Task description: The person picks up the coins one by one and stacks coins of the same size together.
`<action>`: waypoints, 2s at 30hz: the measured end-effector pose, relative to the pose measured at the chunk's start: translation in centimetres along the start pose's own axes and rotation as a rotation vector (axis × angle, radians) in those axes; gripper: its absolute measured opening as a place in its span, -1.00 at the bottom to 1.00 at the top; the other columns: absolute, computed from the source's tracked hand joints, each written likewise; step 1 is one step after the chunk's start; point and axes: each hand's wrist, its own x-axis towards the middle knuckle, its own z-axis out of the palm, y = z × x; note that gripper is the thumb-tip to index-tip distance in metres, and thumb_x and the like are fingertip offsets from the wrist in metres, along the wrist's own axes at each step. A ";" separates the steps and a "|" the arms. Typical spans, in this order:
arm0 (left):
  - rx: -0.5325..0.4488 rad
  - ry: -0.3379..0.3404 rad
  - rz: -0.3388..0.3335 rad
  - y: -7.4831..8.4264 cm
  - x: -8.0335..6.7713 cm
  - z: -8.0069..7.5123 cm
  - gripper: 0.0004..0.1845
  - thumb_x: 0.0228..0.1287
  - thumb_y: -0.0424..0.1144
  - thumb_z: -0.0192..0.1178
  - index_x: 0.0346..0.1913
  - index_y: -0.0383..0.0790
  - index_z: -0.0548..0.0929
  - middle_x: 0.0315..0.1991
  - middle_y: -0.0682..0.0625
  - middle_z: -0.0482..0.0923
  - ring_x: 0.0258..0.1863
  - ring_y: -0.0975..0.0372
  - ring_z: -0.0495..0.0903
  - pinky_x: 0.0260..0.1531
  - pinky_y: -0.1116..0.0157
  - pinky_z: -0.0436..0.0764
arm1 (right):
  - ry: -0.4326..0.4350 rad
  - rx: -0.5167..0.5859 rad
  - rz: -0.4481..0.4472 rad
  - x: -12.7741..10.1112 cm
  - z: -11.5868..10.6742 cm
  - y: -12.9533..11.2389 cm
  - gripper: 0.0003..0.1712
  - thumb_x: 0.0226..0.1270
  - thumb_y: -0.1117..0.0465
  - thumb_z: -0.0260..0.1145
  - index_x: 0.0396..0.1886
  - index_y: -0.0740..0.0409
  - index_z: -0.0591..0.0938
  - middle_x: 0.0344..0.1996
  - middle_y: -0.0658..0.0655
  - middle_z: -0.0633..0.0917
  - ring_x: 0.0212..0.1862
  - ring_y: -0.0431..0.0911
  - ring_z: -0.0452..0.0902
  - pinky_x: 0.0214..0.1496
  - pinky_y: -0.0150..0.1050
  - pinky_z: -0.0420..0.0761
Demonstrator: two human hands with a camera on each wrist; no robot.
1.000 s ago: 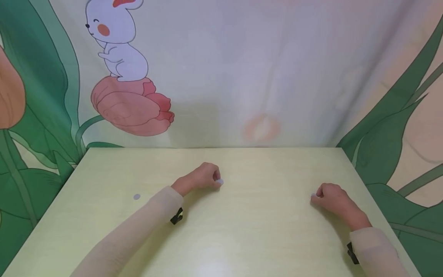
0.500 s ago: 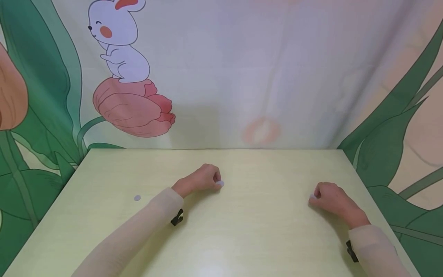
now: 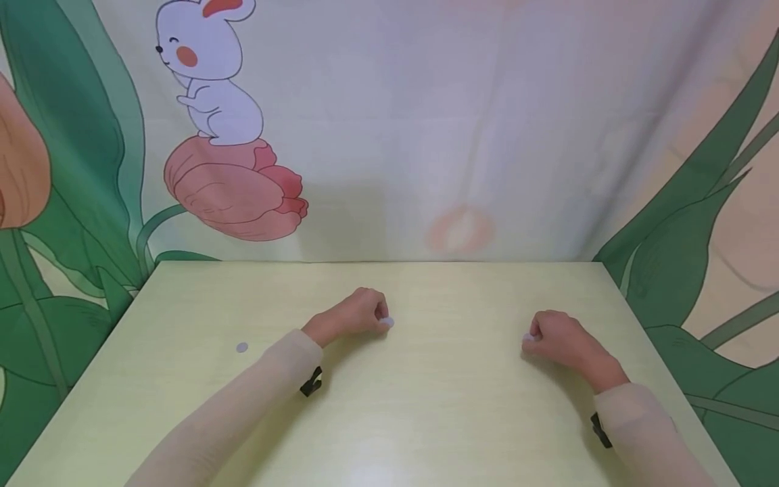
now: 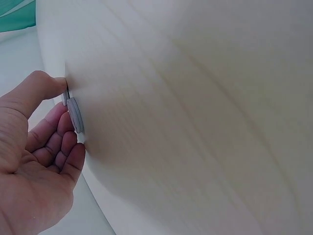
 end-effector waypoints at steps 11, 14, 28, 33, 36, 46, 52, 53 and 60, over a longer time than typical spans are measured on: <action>-0.006 0.002 -0.004 0.1 -0.2 -0.1 -0.84 0.25 -0.26 0.41 -0.23 -0.27 0.68 -0.28 0.01 0.60 -0.26 0.19 0.50 -0.18 0.29 0.55 | -0.012 0.007 -0.031 1.3 0.1 -2.6 -0.81 0.15 0.17 0.37 -0.40 0.18 0.55 -0.50 0.00 0.49 -0.43 -0.15 0.36 -0.37 -0.25 0.40; 0.001 0.003 -0.002 0.0 -0.2 0.0 -0.84 0.24 -0.25 0.41 -0.22 -0.27 0.69 -0.28 0.01 0.60 -0.26 0.19 0.49 -0.19 0.30 0.54 | -0.008 0.011 -0.046 1.6 0.2 -3.2 -0.81 0.14 0.17 0.37 -0.41 0.17 0.55 -0.50 0.01 0.49 -0.42 -0.14 0.35 -0.35 -0.24 0.40; -0.005 0.003 0.007 0.0 -0.5 -0.2 -0.85 0.28 -0.25 0.38 -0.23 -0.27 0.68 -0.29 0.02 0.60 -0.27 0.19 0.51 -0.19 0.29 0.55 | -0.007 -0.010 -0.097 3.0 1.1 -4.9 -0.84 0.16 0.19 0.36 -0.41 0.15 0.55 -0.47 0.01 0.51 -0.39 -0.13 0.37 -0.29 -0.22 0.42; -0.011 0.004 0.008 0.2 -0.6 -0.3 -0.84 0.29 -0.25 0.37 -0.23 -0.29 0.68 -0.29 0.01 0.60 -0.26 0.18 0.50 -0.18 0.27 0.54 | -0.007 -0.018 -0.119 3.3 1.2 -5.6 -0.87 0.19 0.20 0.33 -0.40 0.15 0.56 -0.46 0.00 0.51 -0.39 -0.13 0.36 -0.28 -0.22 0.42; -0.008 0.006 0.007 0.3 -0.5 -0.3 -0.84 0.29 -0.25 0.37 -0.23 -0.29 0.68 -0.29 0.00 0.59 -0.26 0.18 0.49 -0.18 0.28 0.53 | -0.004 -0.037 -0.134 3.6 1.4 -5.8 -0.87 0.21 0.19 0.32 -0.38 0.14 0.56 -0.44 0.00 0.52 -0.38 -0.13 0.37 -0.26 -0.21 0.45; -0.002 -0.001 0.019 -0.1 -0.3 -0.1 -0.86 0.30 -0.23 0.37 -0.29 -0.25 0.67 -0.32 0.02 0.60 -0.32 0.20 0.49 -0.24 0.30 0.52 | 0.007 -0.128 -0.190 4.1 1.7 -6.8 -0.87 0.19 0.18 0.33 -0.40 0.12 0.56 -0.44 -0.02 0.52 -0.42 -0.15 0.39 -0.28 -0.20 0.50; -0.009 -0.004 0.009 -0.1 -0.3 -0.1 -0.85 0.31 -0.23 0.37 -0.29 -0.25 0.67 -0.33 0.02 0.60 -0.31 0.19 0.49 -0.22 0.30 0.52 | 0.046 -0.200 -0.203 4.5 2.2 -6.9 -0.86 0.16 0.17 0.33 -0.43 0.12 0.55 -0.45 -0.02 0.52 -0.41 -0.12 0.44 -0.28 -0.13 0.56; -0.009 -0.003 0.009 0.0 -0.3 -0.1 -0.85 0.31 -0.23 0.37 -0.29 -0.26 0.67 -0.33 0.02 0.60 -0.31 0.19 0.49 -0.23 0.30 0.52 | 0.049 -0.203 -0.205 4.6 2.3 -6.9 -0.86 0.16 0.17 0.33 -0.43 0.12 0.56 -0.45 -0.01 0.52 -0.41 -0.11 0.44 -0.28 -0.12 0.57; -0.016 -0.012 -0.004 0.1 -0.3 -0.1 -0.84 0.30 -0.23 0.39 -0.30 -0.26 0.66 -0.34 0.02 0.59 -0.31 0.19 0.49 -0.23 0.30 0.52 | 0.041 -0.189 -0.191 4.7 2.2 -7.7 -0.85 0.17 0.16 0.32 -0.42 0.14 0.56 -0.44 0.00 0.53 -0.41 -0.11 0.45 -0.28 -0.11 0.57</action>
